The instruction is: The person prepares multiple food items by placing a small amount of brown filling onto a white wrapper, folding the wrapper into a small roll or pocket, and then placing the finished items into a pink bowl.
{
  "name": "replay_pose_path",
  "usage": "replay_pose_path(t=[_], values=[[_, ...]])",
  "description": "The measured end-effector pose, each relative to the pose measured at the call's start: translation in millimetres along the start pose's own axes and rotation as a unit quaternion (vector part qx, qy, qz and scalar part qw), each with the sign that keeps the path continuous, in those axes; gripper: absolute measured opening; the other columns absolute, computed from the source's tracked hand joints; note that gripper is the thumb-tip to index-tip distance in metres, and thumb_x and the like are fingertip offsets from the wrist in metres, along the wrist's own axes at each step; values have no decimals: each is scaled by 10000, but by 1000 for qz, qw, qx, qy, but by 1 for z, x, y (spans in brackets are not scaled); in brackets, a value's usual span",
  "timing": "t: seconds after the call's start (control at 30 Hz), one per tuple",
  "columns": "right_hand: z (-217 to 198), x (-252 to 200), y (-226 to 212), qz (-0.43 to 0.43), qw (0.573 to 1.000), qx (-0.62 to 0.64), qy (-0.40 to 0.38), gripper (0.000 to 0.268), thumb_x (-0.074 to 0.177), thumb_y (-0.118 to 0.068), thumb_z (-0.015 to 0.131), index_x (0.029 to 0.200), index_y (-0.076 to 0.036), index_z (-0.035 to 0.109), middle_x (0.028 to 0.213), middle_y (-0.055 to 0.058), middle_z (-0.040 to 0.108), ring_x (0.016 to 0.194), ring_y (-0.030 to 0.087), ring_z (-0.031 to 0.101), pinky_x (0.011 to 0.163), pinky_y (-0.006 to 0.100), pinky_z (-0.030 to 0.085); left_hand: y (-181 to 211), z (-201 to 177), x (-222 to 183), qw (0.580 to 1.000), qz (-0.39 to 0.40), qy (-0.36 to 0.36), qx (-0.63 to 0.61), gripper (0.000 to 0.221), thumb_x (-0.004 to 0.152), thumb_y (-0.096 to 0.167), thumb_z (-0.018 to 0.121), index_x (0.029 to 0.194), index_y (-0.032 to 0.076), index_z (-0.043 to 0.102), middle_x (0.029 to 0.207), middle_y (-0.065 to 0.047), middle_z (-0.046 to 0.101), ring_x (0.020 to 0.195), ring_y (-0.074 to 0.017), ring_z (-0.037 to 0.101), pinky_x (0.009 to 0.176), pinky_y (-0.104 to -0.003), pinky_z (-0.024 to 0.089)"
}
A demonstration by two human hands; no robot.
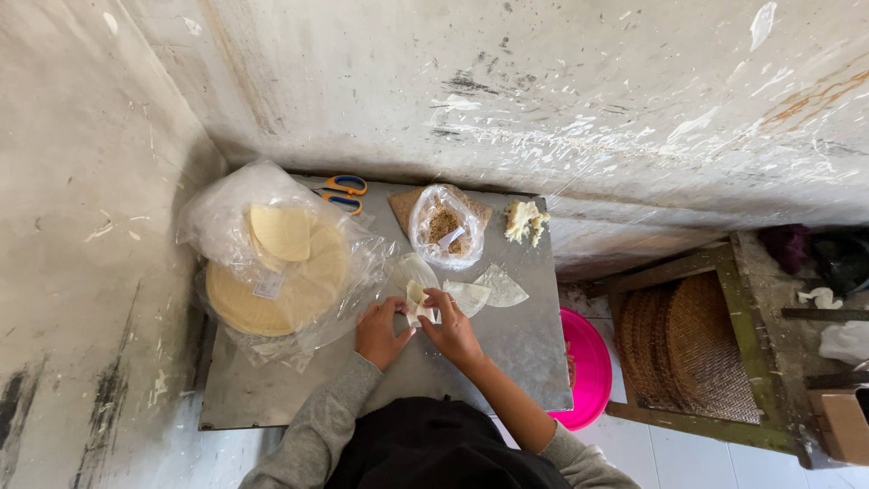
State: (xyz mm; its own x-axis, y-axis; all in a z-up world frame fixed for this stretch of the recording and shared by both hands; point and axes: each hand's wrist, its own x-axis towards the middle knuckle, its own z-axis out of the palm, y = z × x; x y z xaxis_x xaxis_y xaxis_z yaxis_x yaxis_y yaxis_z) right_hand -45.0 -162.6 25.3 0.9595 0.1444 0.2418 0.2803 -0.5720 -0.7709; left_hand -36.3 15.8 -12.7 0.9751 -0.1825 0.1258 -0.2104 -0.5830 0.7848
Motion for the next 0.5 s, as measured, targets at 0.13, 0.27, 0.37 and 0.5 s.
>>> replay_pose_path(t=[0.13, 0.27, 0.37, 0.5], values=[[1, -6, 12, 18, 999, 9, -39, 492, 923, 6, 665, 1374, -50, 477, 1152, 156, 694, 1118, 282, 724, 897, 375, 595, -5, -2, 2, 997, 74, 17, -4, 315, 749, 161, 788, 1059, 182, 734, 1049, 14, 717, 1027, -269, 610, 933, -454, 434], [-12, -6, 18, -30, 994, 10, -104, 607, 845, 20, 686, 1393, -17, 427, 1188, 192, 668, 1139, 334, 688, 909, 404, 571, -10, 14, 6, 993, 99, 55, 35, 124, 853, 165, 734, 978, 162, 733, 987, 13, 721, 977, -256, 631, 894, -415, 475], [-15, 0, 19, -46, 992, -5, -119, 606, 842, -15, 719, 1379, -17, 438, 1170, 201, 679, 1109, 356, 692, 885, 423, 564, -13, 23, 12, 994, 85, 59, 32, 61, 912, 152, 688, 970, 131, 692, 982, -25, 713, 970, -274, 636, 899, -421, 479], [-5, 12, 25, 53, 992, -14, -110, 365, 1010, -97, 643, 1342, -63, 494, 1109, 150, 742, 1037, 339, 740, 837, 418, 587, -19, 33, 22, 998, 31, 26, 40, 61, 946, 146, 652, 972, 93, 664, 969, -58, 706, 954, -306, 634, 891, -444, 466]])
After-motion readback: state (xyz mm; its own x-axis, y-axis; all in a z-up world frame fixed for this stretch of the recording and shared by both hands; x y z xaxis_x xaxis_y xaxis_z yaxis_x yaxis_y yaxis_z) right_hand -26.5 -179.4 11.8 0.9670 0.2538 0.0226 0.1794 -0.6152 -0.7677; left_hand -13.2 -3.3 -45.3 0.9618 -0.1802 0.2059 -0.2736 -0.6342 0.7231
